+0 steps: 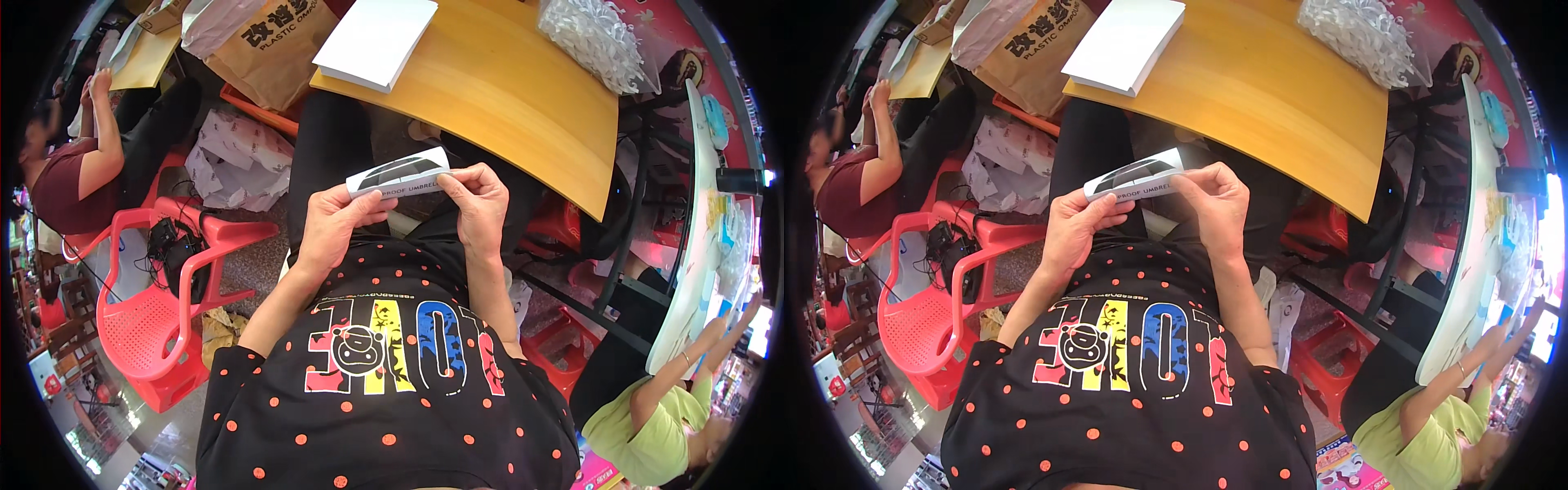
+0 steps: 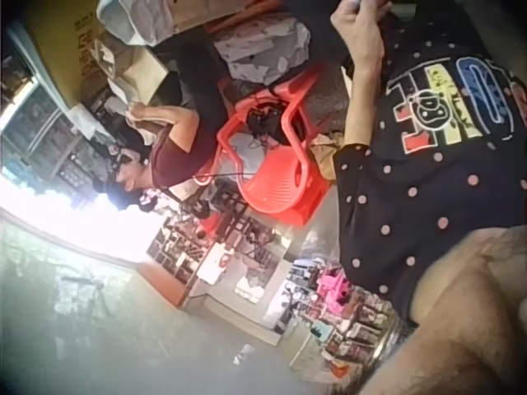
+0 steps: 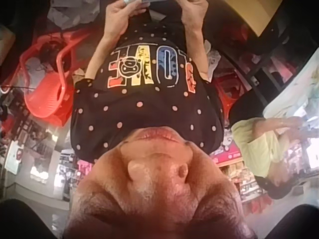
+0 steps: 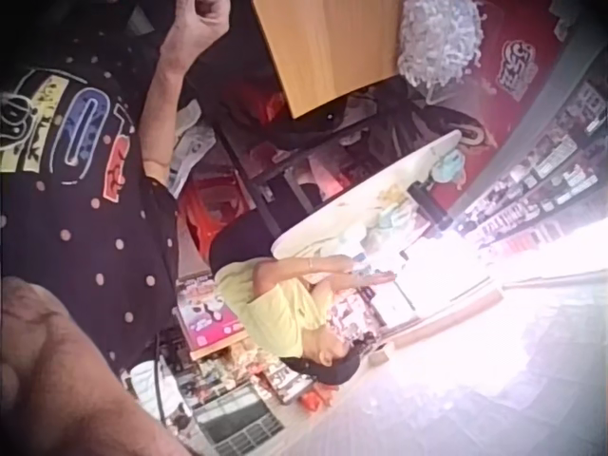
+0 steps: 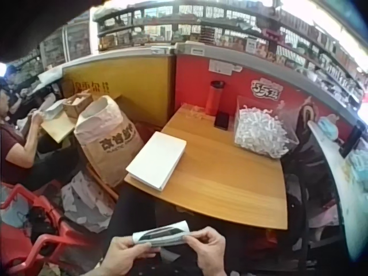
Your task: Applying labels to the sides of small white boxes.
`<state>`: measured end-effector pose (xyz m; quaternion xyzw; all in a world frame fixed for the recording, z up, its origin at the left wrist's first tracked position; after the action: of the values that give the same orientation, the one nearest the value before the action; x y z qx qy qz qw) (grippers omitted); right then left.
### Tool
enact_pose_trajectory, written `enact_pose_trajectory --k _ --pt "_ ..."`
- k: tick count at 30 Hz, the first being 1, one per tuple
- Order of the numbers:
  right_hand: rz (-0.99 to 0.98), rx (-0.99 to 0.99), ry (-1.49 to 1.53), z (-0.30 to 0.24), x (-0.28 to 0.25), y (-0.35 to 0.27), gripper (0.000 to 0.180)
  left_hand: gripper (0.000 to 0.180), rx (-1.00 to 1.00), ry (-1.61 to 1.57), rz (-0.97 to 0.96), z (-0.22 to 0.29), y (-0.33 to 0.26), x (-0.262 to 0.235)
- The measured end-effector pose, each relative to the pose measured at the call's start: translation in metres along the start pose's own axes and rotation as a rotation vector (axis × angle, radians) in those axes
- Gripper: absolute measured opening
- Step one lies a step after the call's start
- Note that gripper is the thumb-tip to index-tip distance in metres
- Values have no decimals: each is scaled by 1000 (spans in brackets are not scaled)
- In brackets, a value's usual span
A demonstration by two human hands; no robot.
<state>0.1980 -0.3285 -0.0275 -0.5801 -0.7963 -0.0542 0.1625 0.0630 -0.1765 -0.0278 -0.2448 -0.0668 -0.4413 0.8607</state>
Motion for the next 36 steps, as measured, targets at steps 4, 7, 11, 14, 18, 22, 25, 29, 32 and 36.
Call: enact_pose_trajectory --k 4,7,11,14,18,22,25,29,32,36 --pt "-16 107 63 5 7 4 13 23 -62 -49 1 -9 2 -5" --pt "-65 140 55 6 14 4 15 23 -96 -89 5 -12 1 -8" --pt "-115 177 80 18 17 4 18 23 -91 -107 8 -12 2 -13" --pt "-139 218 99 25 22 6 19 24 -99 -129 23 -11 0 -16" --pt "-162 284 85 33 29 8 17 26 -103 -145 42 -13 2 -22" --pt "-208 297 88 39 34 16 15 26 -121 -185 56 -13 7 -26" --pt "-214 316 106 34 41 20 14 25 -135 -223 56 -12 14 -25" --pt "-168 269 90 36 38 27 13 24 -136 -308 41 -14 26 -24" --pt "-139 282 93 38 34 30 13 25 -175 -346 50 -18 31 -22" --pt "-126 294 77 40 37 34 12 28 -134 -331 42 -16 37 -23"
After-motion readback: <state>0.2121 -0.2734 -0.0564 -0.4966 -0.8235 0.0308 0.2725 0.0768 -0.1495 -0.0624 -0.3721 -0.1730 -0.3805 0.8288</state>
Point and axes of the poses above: each hand's wrist, its own y-axis towards the middle knuckle, its own x-axis out of the palm, z = x × y, the point moved 10 cm from there along y, towards the middle knuckle, and after that the axes turned 9 degrees about z, right-handed, at the moved point
